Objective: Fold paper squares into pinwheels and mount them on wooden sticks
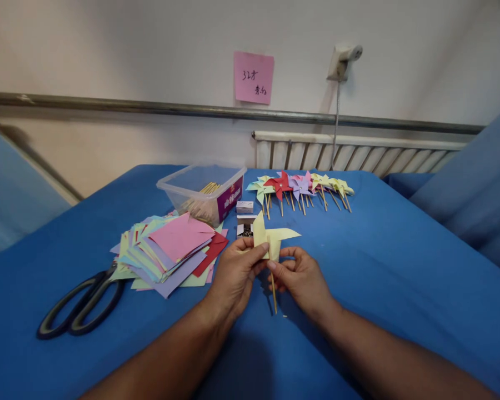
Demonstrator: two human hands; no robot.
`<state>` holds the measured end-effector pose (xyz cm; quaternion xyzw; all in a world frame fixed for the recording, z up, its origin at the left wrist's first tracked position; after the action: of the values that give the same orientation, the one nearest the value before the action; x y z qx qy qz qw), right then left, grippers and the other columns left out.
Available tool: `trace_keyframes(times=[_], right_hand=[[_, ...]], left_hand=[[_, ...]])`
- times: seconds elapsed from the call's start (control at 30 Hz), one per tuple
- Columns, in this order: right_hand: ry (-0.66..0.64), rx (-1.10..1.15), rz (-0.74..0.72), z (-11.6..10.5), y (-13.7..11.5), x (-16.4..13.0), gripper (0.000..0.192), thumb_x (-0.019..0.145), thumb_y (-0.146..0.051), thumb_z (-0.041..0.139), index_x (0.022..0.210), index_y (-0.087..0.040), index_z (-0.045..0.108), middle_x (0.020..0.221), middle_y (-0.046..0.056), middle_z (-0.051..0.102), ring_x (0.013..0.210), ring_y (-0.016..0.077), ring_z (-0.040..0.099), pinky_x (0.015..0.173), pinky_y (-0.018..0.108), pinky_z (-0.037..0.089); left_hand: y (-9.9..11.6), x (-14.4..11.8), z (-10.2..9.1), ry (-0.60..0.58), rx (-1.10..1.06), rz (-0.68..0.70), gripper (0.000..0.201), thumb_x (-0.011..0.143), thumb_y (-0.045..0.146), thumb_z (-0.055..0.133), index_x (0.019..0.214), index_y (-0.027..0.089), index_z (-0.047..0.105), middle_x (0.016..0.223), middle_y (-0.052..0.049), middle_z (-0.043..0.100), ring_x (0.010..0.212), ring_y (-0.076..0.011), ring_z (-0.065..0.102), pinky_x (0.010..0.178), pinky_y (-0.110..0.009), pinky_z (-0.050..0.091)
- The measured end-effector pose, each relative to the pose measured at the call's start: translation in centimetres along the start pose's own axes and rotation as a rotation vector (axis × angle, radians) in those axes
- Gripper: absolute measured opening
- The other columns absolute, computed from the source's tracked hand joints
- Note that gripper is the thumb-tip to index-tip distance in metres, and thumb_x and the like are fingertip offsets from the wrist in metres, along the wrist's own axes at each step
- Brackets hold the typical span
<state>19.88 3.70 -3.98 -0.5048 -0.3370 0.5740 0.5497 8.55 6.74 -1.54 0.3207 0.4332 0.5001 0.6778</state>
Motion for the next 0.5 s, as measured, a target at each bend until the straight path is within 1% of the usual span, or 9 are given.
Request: trace_keyframes(times=[0.13,0.27,0.5], right_hand=[[-0.032,0.011,-0.012,0.14,-0.08,0.16,0.055,0.057,-0.049,0.081,0.087,-0.020,0.046,0.049,-0.005,0.063,0.038,0.0128,0.056,0.042,0.022,0.043],[-0.065,0.006,-0.013,0.26,-0.16,0.23,0.052,0.058,-0.049,0.080,0.085,-0.020,0.046,0.051,-0.004,0.064,0.040,0.0127,0.057,0.043,0.022,0.042],[-0.095,-0.012,0.013,0.60,0.09,0.19,0.049,0.060,-0.050,0.079,0.084,-0.019,0.049,0.051,-0.003,0.063,0.041,0.0124,0.056,0.044,0.023,0.042]], left_hand=[[0.25,0.22,-0.31,0.015,0.031,-0.001,0.027,0.061,0.024,0.080,0.078,0.013,0.062,0.075,-0.003,0.067,0.065,-0.0140,0.064,0.064,-0.026,0.051],[0.69,0.40,-0.22,-0.014,0.074,0.013,0.026,0.062,0.024,0.079,0.080,0.012,0.064,0.077,-0.004,0.068,0.068,-0.0144,0.064,0.067,-0.027,0.051],[0.90,0.46,-0.05,-0.018,0.142,0.050,0.031,0.058,0.021,0.079,0.082,0.014,0.061,0.071,-0.002,0.068,0.060,-0.0131,0.062,0.060,-0.025,0.048]])
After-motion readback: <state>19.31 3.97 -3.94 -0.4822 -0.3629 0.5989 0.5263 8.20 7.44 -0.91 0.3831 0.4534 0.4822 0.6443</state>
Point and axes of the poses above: each hand's wrist, its own x-axis towards the middle knuckle, its own z-axis out of the palm, y = z × x, the point moved 8 cm from there along x, towards the middle knuckle
